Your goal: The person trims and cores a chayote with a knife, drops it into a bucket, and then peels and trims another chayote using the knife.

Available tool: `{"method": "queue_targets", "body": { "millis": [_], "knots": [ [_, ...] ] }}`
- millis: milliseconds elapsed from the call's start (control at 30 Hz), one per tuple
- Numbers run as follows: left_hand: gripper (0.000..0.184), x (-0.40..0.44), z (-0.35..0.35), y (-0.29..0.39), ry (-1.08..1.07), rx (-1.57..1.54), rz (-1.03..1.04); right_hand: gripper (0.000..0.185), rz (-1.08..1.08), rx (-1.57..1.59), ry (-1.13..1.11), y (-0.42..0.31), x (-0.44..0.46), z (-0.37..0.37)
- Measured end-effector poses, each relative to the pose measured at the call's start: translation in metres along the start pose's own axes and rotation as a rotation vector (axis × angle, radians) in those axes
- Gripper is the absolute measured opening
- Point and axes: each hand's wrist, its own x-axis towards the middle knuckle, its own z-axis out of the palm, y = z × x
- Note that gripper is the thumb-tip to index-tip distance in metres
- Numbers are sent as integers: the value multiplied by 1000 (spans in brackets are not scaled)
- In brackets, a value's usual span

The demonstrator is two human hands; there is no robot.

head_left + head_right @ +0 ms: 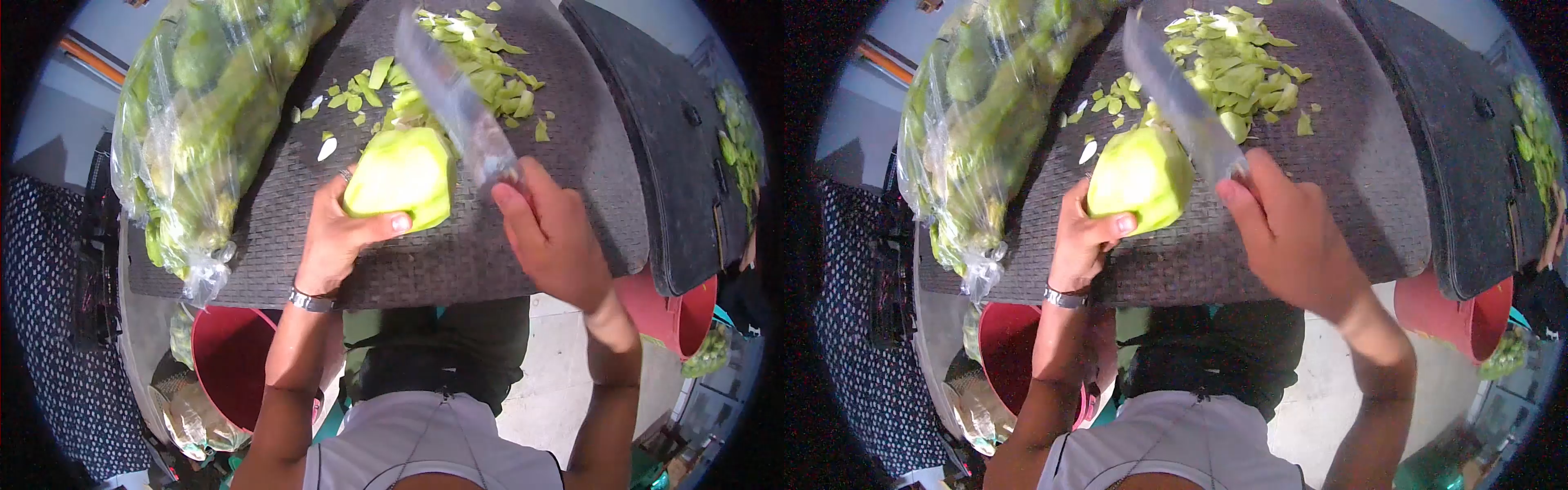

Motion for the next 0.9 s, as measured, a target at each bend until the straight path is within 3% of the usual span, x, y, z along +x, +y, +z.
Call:
{"method": "queue_targets", "body": {
  "millis": [100, 200, 233, 333, 533, 633, 733, 900],
  "knots": [
    [59, -4, -3, -18, 104, -46, -51, 25, 35, 284, 161, 0, 1, 14],
    [60, -6, -13, -29, -32, -323, -51, 23, 210, 248, 25, -23, -16, 12],
    [60, -6, -15, -32, -67, -361, -28, 22, 184, 273, 9, -24, -21, 17],
    [82, -10, -16, -34, -87, -326, -13, 21, 144, 340, -15, -29, -35, 31],
    [85, -14, -10, -33, -116, -371, -41, 20, 88, 412, 38, -40, -46, 41],
    [69, -15, -6, -35, -130, -530, -35, 21, 56, 403, 61, -39, -50, 46],
    [84, -15, -4, -36, -91, -404, -16, 21, 75, 372, 72, -39, -50, 48],
    [83, -15, -2, -33, -61, -370, -17, 20, 77, 349, 43, -36, -50, 48]
  ]
}}
